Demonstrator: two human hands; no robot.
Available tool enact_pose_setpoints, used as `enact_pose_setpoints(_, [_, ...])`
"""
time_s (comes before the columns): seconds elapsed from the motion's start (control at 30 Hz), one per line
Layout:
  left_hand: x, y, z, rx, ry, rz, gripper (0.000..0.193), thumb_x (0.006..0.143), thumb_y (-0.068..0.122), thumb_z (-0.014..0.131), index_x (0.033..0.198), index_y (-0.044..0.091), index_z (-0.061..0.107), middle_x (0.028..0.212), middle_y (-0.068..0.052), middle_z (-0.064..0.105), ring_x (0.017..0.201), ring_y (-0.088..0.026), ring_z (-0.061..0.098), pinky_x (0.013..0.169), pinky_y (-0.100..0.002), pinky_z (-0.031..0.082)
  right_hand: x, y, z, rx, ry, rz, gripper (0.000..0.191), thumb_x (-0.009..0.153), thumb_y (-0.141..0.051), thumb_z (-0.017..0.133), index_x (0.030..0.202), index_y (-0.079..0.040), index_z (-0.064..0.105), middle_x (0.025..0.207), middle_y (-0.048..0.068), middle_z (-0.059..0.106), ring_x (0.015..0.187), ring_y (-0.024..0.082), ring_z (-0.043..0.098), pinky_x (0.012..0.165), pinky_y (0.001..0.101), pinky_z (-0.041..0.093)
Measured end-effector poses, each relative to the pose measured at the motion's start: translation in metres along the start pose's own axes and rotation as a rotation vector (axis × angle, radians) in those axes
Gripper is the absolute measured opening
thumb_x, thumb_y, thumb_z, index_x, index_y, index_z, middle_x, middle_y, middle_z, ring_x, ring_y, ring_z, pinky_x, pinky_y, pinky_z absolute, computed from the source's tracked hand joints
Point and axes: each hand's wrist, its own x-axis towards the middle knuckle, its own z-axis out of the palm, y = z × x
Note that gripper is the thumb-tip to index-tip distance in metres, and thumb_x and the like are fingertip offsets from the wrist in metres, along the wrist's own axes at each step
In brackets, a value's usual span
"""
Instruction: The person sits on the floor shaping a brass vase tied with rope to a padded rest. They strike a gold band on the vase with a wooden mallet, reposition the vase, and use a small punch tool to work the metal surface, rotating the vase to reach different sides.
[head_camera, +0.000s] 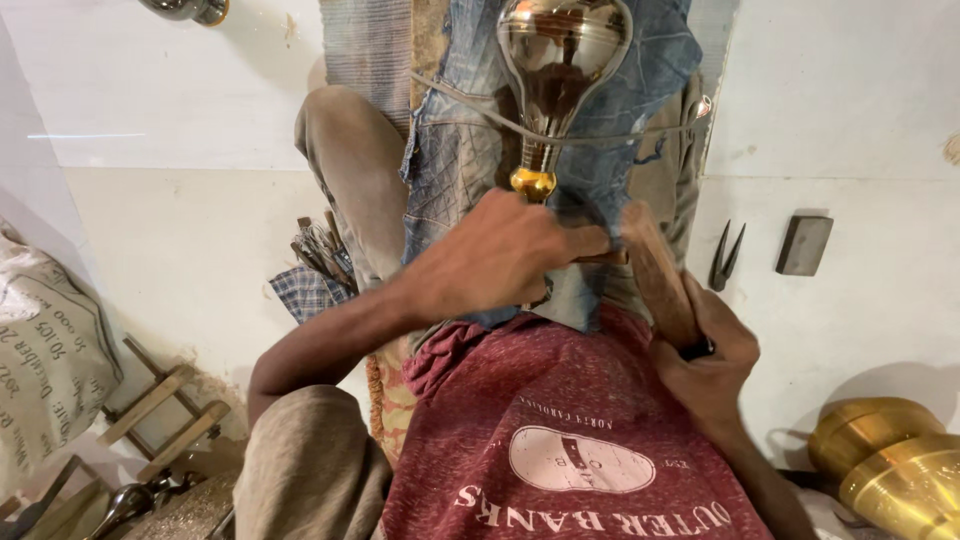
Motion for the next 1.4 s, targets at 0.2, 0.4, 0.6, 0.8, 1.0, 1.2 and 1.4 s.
enact_pose_setpoints(0.2, [-0.002, -0.003, -0.01, 0.016, 0.047, 0.06, 0.057, 0.08, -0.006, 0.059, 0.131, 0.017, 0.069, 0.073, -0.009, 0.068, 0.054, -0.018, 0.056, 0.047, -0.033, 0.046, -0.027, -0.02, 0.022, 0.138, 0.08, 0.078, 0.054, 0.081, 0.008, 0.068, 0.135, 0.009, 0.062, 0.092, 0.01, 0.069, 0.074, 0.011, 0.062, 0.068, 0.0265, 0.052])
enact_pose_setpoints(0.4, [-0.032, -0.005, 0.0, -0.896, 1.002, 0.02, 0.033, 0.099, -0.012, 0.061, 0.126, 0.007, 0.061, 0.108, -0.011, 0.075, 0.098, -0.019, 0.075, 0.083, -0.027, 0.062, -0.009, -0.032, 0.054, 0.174, -0.107, -0.248, 0.035, 0.079, -0.001, 0.072, 0.113, 0.0, 0.071, 0.103, 0.011, 0.076, 0.078, 0.015, 0.076, 0.063, 0.0257, 0.063])
enact_pose_setpoints(0.6, [-0.037, -0.004, 0.031, -1.367, 1.011, -0.028, 0.035, 0.101, -0.009, 0.063, 0.135, -0.004, 0.059, 0.111, -0.014, 0.075, 0.094, -0.017, 0.073, 0.08, -0.026, 0.061, 0.024, -0.056, 0.074, -0.35, -0.203, -0.718, 0.056, 0.075, -0.03, 0.079, 0.113, 0.009, 0.066, 0.113, 0.023, 0.072, 0.09, 0.033, 0.073, 0.074, 0.0457, 0.059])
enact_pose_setpoints(0.8, [-0.041, -0.016, 0.052, -1.105, 1.245, 0.009, 0.033, 0.1, -0.014, 0.063, 0.132, -0.007, 0.06, 0.111, -0.014, 0.076, 0.097, -0.018, 0.074, 0.083, -0.027, 0.063, 0.039, -0.076, 0.075, -0.502, -0.163, -0.937, 0.022, 0.098, -0.012, 0.073, 0.115, 0.004, 0.072, 0.111, 0.016, 0.073, 0.092, 0.022, 0.072, 0.082, 0.04, 0.059])
enact_pose_setpoints(1.0, [-0.035, -0.031, 0.061, -0.572, 1.5, 0.008, 0.032, 0.099, -0.016, 0.064, 0.129, -0.004, 0.063, 0.11, -0.014, 0.076, 0.094, -0.018, 0.076, 0.081, -0.026, 0.064, 0.025, -0.114, 0.077, -0.809, -0.184, -1.038, 0.02, 0.096, -0.017, 0.072, 0.108, -0.003, 0.078, 0.095, 0.008, 0.073, 0.082, 0.017, 0.068, 0.072, 0.0317, 0.055])
enact_pose_setpoints(1.2, [-0.036, -0.032, 0.055, -0.34, 1.445, -0.028, 0.031, 0.095, -0.013, 0.067, 0.125, -0.002, 0.065, 0.105, -0.013, 0.077, 0.097, -0.019, 0.079, 0.079, -0.025, 0.064, 0.04, -0.143, 0.08, -0.944, -0.345, -1.14, 0.019, 0.092, -0.017, 0.071, 0.101, -0.003, 0.079, 0.09, 0.006, 0.073, 0.078, 0.015, 0.068, 0.068, 0.0292, 0.055])
enact_pose_setpoints(1.4, [-0.043, -0.023, 0.035, -0.79, 1.043, 0.048, 0.037, 0.099, -0.011, 0.066, 0.135, -0.004, 0.062, 0.115, -0.013, 0.077, 0.099, -0.02, 0.077, 0.091, -0.032, 0.063, 0.042, -0.108, 0.057, -0.332, -0.346, -0.658, 0.024, 0.075, -0.006, 0.069, 0.098, -0.001, 0.074, 0.093, 0.011, 0.073, 0.064, 0.017, 0.067, 0.056, 0.0318, 0.055])
